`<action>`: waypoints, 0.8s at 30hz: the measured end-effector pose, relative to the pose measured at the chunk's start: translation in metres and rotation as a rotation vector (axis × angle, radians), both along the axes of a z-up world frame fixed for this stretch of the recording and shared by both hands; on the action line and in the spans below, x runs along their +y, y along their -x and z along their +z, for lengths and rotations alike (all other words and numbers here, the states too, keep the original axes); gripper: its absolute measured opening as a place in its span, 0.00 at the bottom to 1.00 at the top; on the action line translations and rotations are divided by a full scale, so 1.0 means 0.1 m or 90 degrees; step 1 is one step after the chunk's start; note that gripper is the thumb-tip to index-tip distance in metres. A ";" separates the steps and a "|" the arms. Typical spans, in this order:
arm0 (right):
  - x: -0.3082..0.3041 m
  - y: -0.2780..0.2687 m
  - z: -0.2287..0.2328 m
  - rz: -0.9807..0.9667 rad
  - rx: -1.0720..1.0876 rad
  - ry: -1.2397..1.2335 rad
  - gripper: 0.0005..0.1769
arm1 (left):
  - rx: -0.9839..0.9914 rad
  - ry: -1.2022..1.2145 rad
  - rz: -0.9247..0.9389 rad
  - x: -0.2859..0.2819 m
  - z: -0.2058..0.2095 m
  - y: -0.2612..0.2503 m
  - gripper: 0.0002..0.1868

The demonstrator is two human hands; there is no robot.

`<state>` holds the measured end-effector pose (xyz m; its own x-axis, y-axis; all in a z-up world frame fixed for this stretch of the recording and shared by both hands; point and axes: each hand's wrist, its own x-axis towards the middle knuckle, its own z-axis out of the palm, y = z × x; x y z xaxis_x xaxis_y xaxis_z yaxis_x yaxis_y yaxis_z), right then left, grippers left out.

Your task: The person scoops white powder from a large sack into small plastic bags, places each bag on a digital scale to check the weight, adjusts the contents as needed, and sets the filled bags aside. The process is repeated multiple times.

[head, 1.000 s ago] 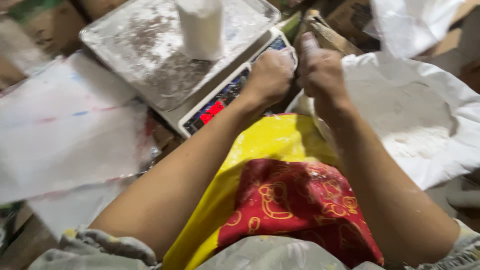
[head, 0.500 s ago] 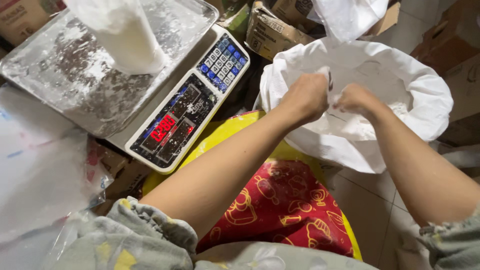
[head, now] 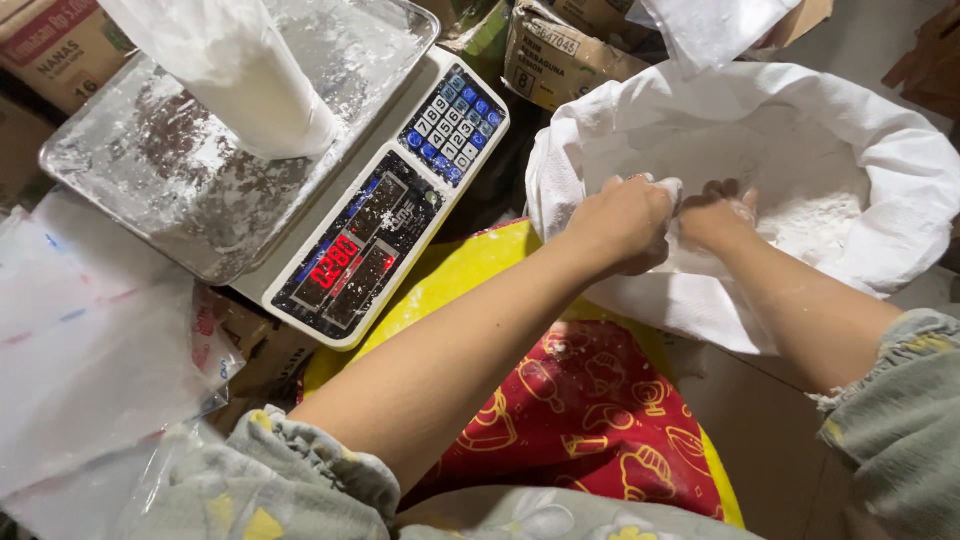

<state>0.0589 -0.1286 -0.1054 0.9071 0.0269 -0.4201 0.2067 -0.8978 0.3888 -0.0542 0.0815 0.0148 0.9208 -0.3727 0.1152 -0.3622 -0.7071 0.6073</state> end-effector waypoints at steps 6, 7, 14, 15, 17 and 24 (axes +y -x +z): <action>-0.22 -0.33 -0.15 0.008 -0.059 -0.152 0.22 | 0.003 -0.018 -0.002 0.02 0.02 0.06 0.12; -0.25 -0.46 -0.12 -0.006 -0.058 -0.187 0.20 | 0.001 -0.019 -0.001 0.02 0.04 0.07 0.12; -0.52 -0.48 0.51 0.021 0.003 -0.174 0.28 | 0.078 -0.028 0.018 -0.03 -0.10 0.03 0.19; -0.50 -0.37 0.61 -0.002 -0.010 -0.201 0.26 | 0.080 0.007 0.040 -0.06 -0.18 -0.01 0.24; -0.45 -0.13 0.81 -0.030 -0.031 -0.273 0.24 | 0.041 0.062 0.094 -0.13 -0.35 -0.12 0.35; -0.52 0.34 1.28 0.066 -0.109 -0.367 0.25 | -0.269 0.107 0.185 -0.20 -0.51 -0.39 0.36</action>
